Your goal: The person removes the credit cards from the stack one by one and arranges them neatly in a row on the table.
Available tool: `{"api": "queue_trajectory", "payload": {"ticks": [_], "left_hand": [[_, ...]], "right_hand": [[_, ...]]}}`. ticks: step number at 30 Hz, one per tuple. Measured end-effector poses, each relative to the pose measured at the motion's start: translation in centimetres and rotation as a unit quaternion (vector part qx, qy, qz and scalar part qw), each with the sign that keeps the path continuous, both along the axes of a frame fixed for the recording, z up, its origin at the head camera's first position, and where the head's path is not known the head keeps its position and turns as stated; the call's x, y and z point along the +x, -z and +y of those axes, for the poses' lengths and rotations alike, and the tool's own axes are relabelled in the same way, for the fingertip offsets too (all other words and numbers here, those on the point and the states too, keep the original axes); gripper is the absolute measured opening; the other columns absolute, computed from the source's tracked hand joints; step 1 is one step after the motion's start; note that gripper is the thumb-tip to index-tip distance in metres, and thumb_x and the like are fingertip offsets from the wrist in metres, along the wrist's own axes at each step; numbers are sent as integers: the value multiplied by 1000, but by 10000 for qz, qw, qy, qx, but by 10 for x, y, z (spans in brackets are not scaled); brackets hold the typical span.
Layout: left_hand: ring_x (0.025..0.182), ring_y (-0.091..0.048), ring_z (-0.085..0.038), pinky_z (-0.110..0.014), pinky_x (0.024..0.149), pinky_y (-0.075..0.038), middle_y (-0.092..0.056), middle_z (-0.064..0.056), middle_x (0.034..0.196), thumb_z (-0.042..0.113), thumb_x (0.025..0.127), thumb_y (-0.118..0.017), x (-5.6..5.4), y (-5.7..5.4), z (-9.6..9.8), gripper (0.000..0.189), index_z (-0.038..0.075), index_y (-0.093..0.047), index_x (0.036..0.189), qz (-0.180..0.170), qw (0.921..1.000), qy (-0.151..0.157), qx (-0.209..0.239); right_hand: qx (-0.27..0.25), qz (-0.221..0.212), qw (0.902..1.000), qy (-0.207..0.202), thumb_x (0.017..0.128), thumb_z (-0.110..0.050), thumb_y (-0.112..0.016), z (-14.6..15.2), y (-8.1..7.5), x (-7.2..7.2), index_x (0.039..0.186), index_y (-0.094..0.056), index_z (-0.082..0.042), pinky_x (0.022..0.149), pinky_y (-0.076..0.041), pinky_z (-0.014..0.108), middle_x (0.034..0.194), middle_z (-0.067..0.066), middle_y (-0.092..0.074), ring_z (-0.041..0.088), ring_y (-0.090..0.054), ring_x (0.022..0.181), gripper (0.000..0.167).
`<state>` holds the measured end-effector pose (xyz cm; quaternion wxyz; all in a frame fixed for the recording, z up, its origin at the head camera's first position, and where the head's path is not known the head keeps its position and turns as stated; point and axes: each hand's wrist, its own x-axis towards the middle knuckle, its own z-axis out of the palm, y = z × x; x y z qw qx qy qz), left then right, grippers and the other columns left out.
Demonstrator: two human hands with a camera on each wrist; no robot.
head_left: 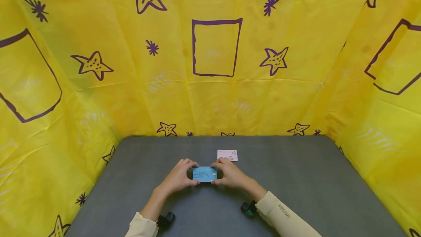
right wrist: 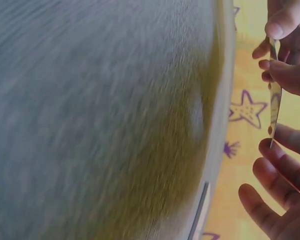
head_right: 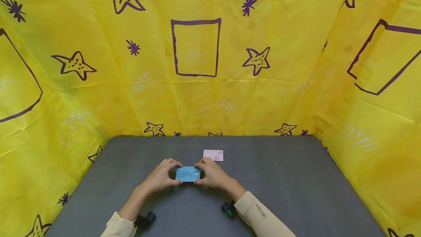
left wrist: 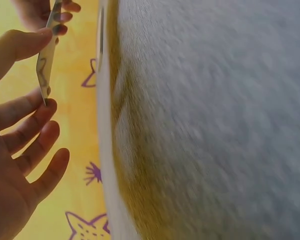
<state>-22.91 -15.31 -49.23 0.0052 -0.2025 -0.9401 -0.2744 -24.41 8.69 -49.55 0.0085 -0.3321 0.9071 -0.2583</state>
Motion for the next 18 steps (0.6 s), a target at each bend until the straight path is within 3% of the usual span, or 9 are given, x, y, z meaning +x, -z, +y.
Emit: {"api": "queue_trajectory", "payload": {"ticks": [6,12,18], "left_hand": [[102,-51,-17,-43,89,-47,-61,3,107,33,71,-84,6,3,-17,46,15,-67,110,-77,9999,-142,7],[102,-51,-17,-43,89,-46,-62,4,108,35,70,-85,11,3,-37,47,16,-67,109,-201,9994,-253,-127],[103,-50,-19,-42,88,-45,-60,3,108,31,69,-87,19,4,-55,47,18,-68,109,-345,9976,-607,-11]], "right_hand": [[107,-124,9997,-154,80,-34,-79,-18,-1,1,121,-65,-9,86,-45,27,108,0,-56,11,-50,96,50],[307,76,9991,-281,80,-38,-79,-39,1,3,121,-66,-11,84,-44,22,107,-2,-56,10,-49,96,51],[570,249,9975,-339,78,-42,-79,-62,1,3,120,-67,-14,80,-42,20,104,-4,-57,8,-48,94,52]]}}
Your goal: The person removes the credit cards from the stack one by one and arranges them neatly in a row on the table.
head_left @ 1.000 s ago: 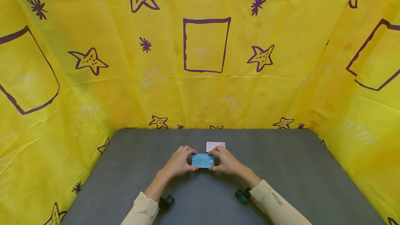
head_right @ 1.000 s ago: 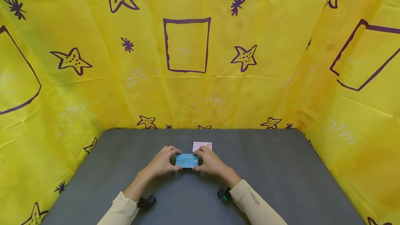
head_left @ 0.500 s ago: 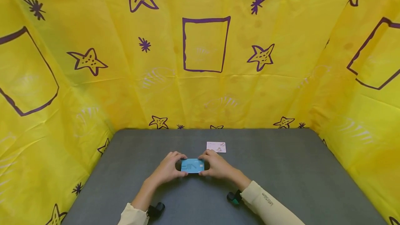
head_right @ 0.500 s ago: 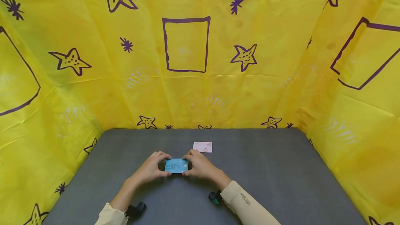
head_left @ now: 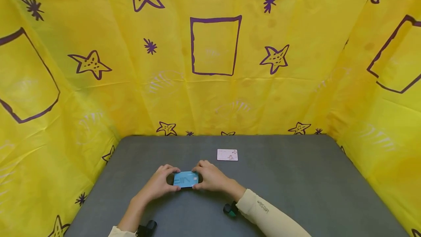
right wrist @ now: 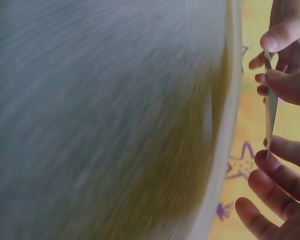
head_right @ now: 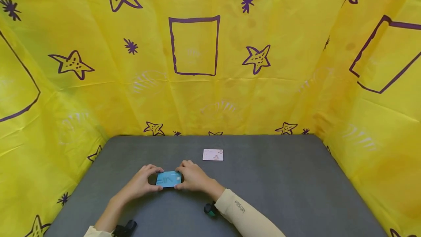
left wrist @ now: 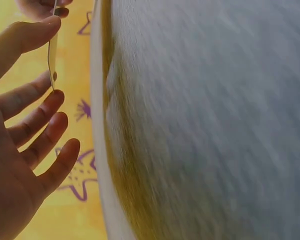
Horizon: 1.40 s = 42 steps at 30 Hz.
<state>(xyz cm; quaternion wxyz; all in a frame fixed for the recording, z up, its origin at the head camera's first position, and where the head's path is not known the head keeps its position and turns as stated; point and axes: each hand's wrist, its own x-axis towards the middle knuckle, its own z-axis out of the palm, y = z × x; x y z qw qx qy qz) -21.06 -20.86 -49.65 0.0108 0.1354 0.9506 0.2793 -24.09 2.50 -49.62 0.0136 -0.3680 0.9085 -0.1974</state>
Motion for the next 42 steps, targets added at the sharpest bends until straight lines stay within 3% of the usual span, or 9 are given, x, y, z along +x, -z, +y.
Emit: {"api": "queue_trajectory", "payload": {"ticks": [9,27,42], "left_hand": [[108,-50,-22,-44,90,-44,-60,2,112,31,69,-87,10,3,-28,49,18,-67,112,-150,9994,-284,145],[106,-50,-26,-44,87,-44,-62,-3,113,28,69,-87,10,2,-65,49,15,-67,113,118,9995,-272,71],[109,-50,-28,-44,86,-44,-61,-6,118,27,71,-85,12,0,-92,51,14,-67,116,-47,9995,-296,72]], "right_hand": [[375,149,9991,-153,80,-44,-77,-30,-1,3,122,-66,-14,74,-39,17,104,-4,-56,7,-45,89,53],[626,256,9976,-131,81,-45,-75,-73,7,-3,124,-65,-14,79,-43,18,108,-4,-56,7,-48,92,53],[553,138,9979,297,83,-46,-73,-103,11,6,127,-62,-21,77,-39,17,108,-7,-53,5,-45,91,52]]}}
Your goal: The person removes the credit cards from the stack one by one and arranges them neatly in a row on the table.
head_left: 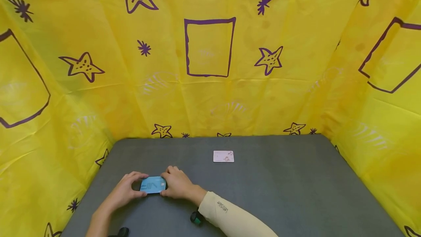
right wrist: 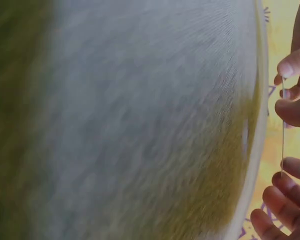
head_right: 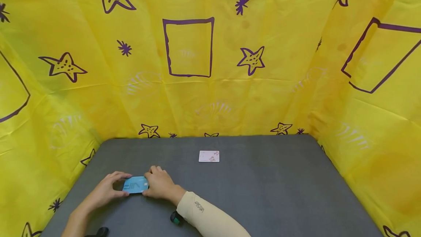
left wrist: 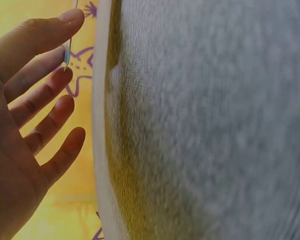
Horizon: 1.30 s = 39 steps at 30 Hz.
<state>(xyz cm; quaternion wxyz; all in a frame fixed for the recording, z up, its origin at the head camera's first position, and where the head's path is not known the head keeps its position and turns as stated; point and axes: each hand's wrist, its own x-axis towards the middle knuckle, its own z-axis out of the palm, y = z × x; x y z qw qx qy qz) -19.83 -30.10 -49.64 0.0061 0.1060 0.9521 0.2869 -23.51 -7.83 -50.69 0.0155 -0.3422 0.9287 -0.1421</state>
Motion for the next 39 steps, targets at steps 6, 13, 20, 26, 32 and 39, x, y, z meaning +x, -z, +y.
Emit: {"api": "queue_trajectory", "payload": {"ticks": [6,13,20,26,32,39], "left_hand": [[109,-51,-29,-44,86,-44,-62,-6,119,27,70,-86,1,-2,-8,53,13,-68,118,68,10000,-27,-17],[111,-52,-32,-47,87,-45,-63,-9,120,26,70,-85,2,-2,-13,54,10,-68,118,59,9999,-56,-85],[110,-55,-35,-48,88,-45,-63,-12,118,25,70,-85,5,1,-18,53,6,-67,117,-120,9996,-49,-236],[105,-59,-31,-43,85,-48,-63,-11,116,25,71,-85,5,2,-19,55,5,-66,118,-594,9980,-88,-175],[98,-60,-26,-40,81,-48,-64,-10,110,21,69,-86,1,2,-18,56,3,-66,117,-895,9958,-174,-117],[97,-58,-25,-38,80,-47,-63,-9,109,19,66,-87,-5,2,-15,56,3,-66,115,-901,9954,-274,-197]], "right_hand": [[-27,46,9998,173,83,-46,-73,-11,3,3,128,-62,-21,78,-40,17,110,-8,-53,5,-46,94,53],[18,137,9996,241,82,-47,-73,-22,5,4,125,-63,-22,78,-40,18,109,-9,-53,5,-47,93,51],[197,-52,9996,206,82,-49,-73,-28,7,6,126,-62,-25,76,-39,18,108,-10,-53,5,-46,91,51],[372,-150,9990,187,83,-51,-71,-31,9,8,125,-63,-26,78,-40,19,110,-11,-54,5,-46,92,50],[463,-129,9985,263,82,-53,-72,-32,9,9,123,-65,-27,79,-40,21,111,-11,-56,6,-47,93,49],[479,-179,9976,459,80,-53,-73,-34,7,8,121,-65,-28,77,-39,22,113,-12,-57,7,-46,93,49]]}}
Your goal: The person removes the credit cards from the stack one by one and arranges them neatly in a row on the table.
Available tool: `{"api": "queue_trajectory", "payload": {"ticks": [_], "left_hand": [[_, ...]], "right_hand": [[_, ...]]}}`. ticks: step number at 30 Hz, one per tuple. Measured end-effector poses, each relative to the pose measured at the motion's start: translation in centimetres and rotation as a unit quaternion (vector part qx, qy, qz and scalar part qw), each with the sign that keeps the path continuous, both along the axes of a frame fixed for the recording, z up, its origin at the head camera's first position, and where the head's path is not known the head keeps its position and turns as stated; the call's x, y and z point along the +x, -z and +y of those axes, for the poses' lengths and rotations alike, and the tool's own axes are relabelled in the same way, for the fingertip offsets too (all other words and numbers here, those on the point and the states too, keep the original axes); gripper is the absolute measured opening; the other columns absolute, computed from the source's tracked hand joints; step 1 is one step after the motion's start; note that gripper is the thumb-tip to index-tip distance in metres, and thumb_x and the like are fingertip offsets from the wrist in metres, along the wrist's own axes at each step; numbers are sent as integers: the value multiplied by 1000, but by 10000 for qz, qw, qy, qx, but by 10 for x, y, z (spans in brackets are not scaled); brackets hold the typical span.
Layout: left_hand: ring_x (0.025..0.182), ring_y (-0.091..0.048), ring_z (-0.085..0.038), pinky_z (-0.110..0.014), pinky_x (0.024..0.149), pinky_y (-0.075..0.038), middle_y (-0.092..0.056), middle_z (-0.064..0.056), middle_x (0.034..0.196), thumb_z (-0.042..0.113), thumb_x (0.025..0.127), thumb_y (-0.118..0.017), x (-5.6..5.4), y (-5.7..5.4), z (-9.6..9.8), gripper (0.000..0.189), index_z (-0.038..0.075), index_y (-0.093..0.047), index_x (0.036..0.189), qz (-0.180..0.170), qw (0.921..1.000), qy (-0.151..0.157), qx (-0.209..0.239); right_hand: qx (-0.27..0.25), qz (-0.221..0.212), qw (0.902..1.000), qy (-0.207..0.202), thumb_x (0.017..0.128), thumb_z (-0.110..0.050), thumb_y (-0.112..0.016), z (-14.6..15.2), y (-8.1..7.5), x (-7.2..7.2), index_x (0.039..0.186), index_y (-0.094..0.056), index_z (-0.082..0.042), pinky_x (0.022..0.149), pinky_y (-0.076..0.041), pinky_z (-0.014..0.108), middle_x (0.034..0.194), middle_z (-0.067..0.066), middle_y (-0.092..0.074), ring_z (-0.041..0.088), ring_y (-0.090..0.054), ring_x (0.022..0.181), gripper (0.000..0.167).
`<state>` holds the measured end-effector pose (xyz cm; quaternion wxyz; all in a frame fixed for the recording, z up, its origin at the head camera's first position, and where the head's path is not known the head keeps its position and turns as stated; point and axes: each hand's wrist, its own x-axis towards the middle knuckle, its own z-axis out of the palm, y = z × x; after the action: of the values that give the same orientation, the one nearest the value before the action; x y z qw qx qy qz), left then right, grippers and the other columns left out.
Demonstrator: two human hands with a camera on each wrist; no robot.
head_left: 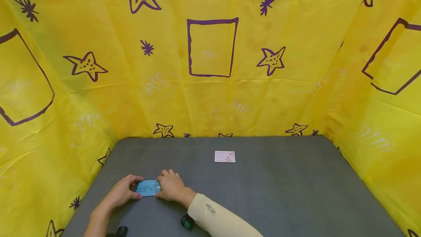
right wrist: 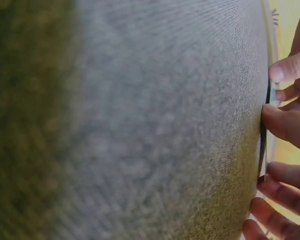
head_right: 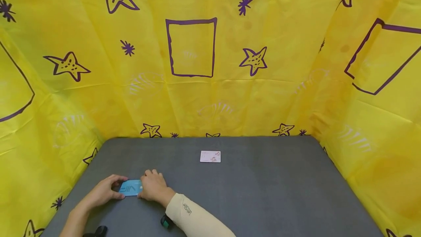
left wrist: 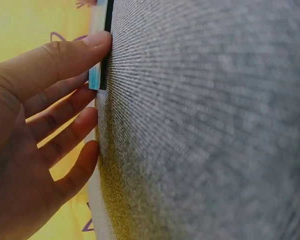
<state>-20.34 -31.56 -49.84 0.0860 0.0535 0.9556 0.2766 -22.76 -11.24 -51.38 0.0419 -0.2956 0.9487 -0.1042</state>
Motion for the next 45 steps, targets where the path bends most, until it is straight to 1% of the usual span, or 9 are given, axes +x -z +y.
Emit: {"api": "queue_trajectory", "payload": {"ticks": [5,8,15,20,23,27,33,40,45], "left_hand": [[101,-59,-29,-42,83,-48,-61,-13,114,15,67,-87,-1,2,1,56,1,-64,116,-56,9999,-21,155],[101,-58,-30,-43,85,-48,-59,-14,113,12,66,-87,-1,2,0,55,0,-64,115,-99,9996,-87,234],[101,-57,-32,-48,87,-48,-57,-15,111,8,65,-86,-1,-1,0,54,-1,-64,113,-206,9991,-205,309],[100,-57,-31,-45,85,-48,-58,-15,110,7,65,-87,-1,-2,1,53,-1,-65,112,-202,9990,-224,322],[101,-57,-31,-45,85,-48,-58,-15,111,7,65,-86,-1,-2,1,53,-1,-65,113,-221,9989,-213,343],[101,-56,-31,-45,86,-47,-58,-15,111,7,66,-86,-1,-3,2,52,-1,-65,113,-229,9988,-239,366],[100,-57,-31,-41,83,-47,-58,-16,110,5,64,-86,0,-3,2,52,-1,-65,111,-139,9990,-217,364],[102,-55,-31,-41,84,-46,-57,-15,112,6,66,-85,1,-1,3,52,0,-64,113,-218,9985,-259,428],[102,-55,-32,-41,84,-46,-57,-16,112,5,66,-85,3,-1,3,51,0,-64,112,-197,9982,-248,512]], "right_hand": [[5,-15,10000,88,79,-53,-75,-1,-2,0,120,-66,-29,76,-38,23,114,-12,-57,7,-46,93,49],[17,6,9999,120,78,-53,-76,-2,-1,0,120,-66,-30,75,-38,23,112,-13,-57,6,-46,92,49],[-45,-4,9998,217,76,-50,-79,-7,-6,1,118,-69,-29,73,-37,23,109,-13,-57,7,-46,90,48],[-45,-10,9995,299,73,-49,-81,-7,-9,1,116,-71,-30,72,-37,24,107,-13,-58,7,-47,89,48],[-46,-31,9994,328,73,-49,-81,-7,-11,1,115,-71,-30,70,-37,25,105,-12,-58,7,-46,88,47],[-54,-74,9995,314,74,-48,-81,-7,-13,2,116,-71,-29,70,-37,25,105,-12,-58,6,-47,88,47],[54,-39,9999,136,79,-46,-75,-5,-11,3,118,-69,-28,73,-38,26,108,-12,-57,6,-48,92,43],[43,-75,9999,139,80,-47,-75,-4,-7,2,120,-69,-28,71,-36,24,109,-12,-56,6,-47,92,45],[35,-110,9998,163,79,-47,-76,-4,-6,2,120,-69,-28,71,-36,24,110,-13,-56,6,-47,92,46]]}}
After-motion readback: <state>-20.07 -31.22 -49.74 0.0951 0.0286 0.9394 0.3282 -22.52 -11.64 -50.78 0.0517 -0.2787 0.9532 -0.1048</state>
